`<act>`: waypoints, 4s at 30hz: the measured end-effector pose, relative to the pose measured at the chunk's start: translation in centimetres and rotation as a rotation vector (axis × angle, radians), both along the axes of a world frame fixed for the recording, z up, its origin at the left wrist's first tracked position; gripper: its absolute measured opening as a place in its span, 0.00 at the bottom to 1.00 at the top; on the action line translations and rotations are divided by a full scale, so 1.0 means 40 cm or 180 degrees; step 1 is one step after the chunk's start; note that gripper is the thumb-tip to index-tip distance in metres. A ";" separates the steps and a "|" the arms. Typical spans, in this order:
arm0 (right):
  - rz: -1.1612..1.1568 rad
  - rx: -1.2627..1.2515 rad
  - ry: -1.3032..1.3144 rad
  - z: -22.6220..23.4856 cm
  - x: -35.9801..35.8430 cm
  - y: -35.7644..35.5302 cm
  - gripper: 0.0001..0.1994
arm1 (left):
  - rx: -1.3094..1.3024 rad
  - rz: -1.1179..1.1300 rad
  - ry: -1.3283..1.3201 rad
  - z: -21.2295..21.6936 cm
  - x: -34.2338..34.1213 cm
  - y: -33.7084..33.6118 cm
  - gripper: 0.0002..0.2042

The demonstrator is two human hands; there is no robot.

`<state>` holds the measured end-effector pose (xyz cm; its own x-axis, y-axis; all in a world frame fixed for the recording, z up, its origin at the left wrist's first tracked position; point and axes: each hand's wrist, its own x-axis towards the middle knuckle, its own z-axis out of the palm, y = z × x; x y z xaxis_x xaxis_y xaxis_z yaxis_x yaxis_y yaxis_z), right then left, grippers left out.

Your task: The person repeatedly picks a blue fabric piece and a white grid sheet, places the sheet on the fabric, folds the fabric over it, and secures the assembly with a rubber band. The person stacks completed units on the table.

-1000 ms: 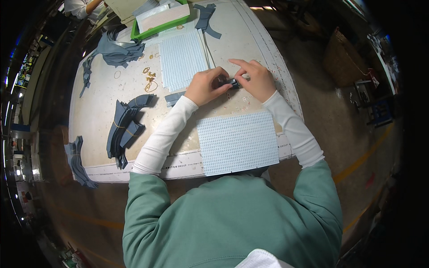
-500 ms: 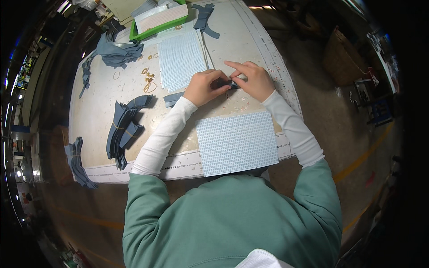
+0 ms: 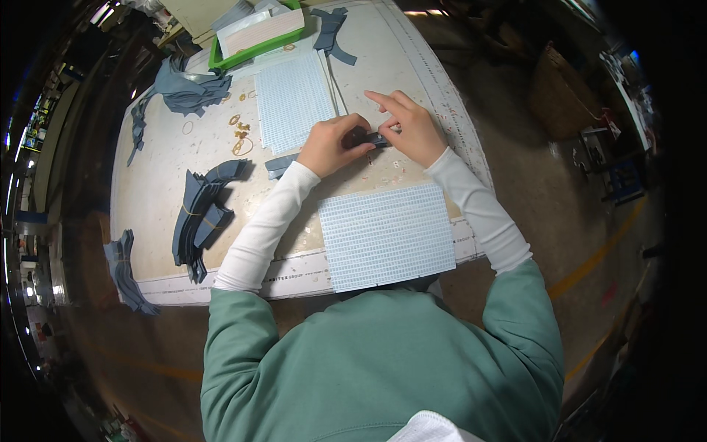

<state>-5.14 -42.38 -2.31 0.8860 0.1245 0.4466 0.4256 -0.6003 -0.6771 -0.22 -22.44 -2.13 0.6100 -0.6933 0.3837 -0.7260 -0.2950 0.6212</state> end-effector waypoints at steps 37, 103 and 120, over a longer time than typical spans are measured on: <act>0.0228 0.0371 0.0507 0.014 0.010 -0.017 0.40 | -0.0017 0.0014 -0.0083 -0.010 0.003 -0.002 0.13; 0.0666 -0.0092 0.0576 0.074 -0.119 0.031 0.07 | 0.0631 -0.0071 0.1585 0.006 -0.147 0.142 0.11; 0.0406 -0.0155 0.0480 0.023 -0.131 0.072 0.06 | -0.0304 0.0446 0.2166 -0.040 -0.146 0.154 0.11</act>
<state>-10.38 -39.50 -1.39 0.9181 0.2582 0.3006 0.3962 -0.5817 -0.7104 -6.07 -16.28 -3.74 0.8175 -0.5728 -0.0598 -0.1257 -0.2789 0.9520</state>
